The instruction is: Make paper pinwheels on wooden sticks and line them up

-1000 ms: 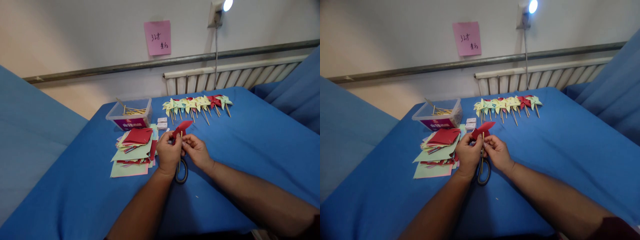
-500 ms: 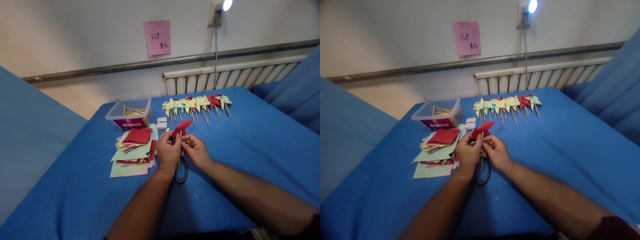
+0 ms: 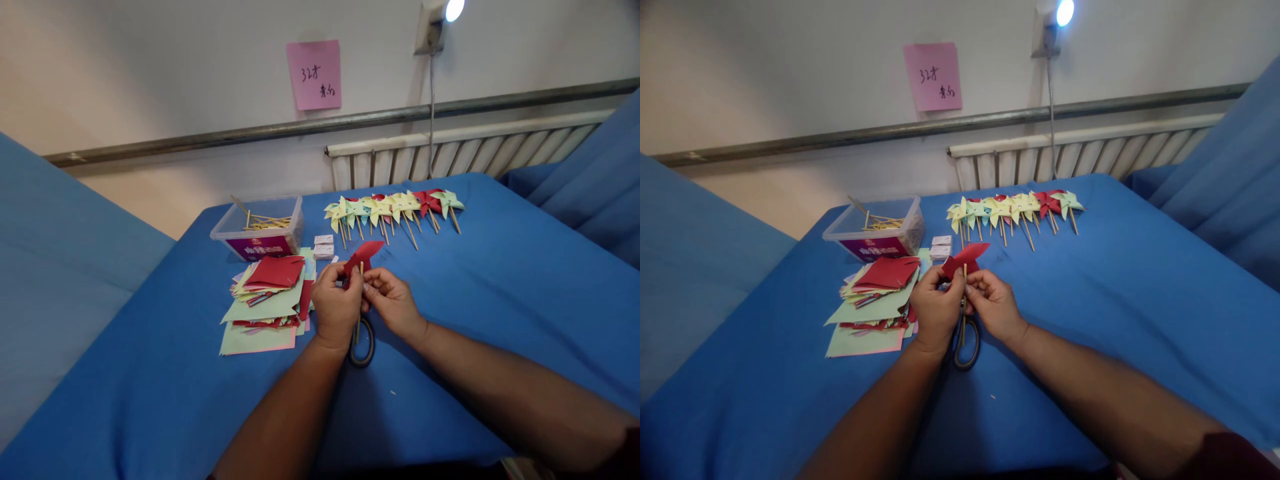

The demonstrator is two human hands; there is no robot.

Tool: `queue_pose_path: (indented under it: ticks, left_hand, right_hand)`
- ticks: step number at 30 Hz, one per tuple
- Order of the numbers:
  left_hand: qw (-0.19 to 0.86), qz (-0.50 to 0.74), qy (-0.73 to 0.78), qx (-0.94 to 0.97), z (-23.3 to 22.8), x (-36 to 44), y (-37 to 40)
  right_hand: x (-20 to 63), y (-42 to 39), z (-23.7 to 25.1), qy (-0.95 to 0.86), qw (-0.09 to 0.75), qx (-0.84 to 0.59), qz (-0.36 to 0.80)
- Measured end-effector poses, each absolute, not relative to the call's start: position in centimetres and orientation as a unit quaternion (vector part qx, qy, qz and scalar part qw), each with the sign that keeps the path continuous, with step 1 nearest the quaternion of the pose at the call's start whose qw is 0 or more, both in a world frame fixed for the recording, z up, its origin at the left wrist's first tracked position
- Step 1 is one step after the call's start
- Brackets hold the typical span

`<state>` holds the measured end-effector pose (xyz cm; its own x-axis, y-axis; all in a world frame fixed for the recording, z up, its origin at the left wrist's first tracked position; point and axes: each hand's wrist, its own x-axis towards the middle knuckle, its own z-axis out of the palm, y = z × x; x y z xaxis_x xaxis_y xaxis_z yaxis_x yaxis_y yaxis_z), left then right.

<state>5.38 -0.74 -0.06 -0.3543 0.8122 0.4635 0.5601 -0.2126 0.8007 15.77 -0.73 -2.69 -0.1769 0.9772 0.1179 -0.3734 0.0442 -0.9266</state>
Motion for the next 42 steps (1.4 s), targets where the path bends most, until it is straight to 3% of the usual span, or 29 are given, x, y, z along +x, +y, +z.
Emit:
queue_pose_path:
  ticks: [42]
  left_hand:
    - [0.092, 0.542, 0.589, 0.592, 0.49, 5.55, -1.06]
  right_hand:
    - [15.72, -0.51, -2.74, -0.457, 0.566, -0.320, 0.607]
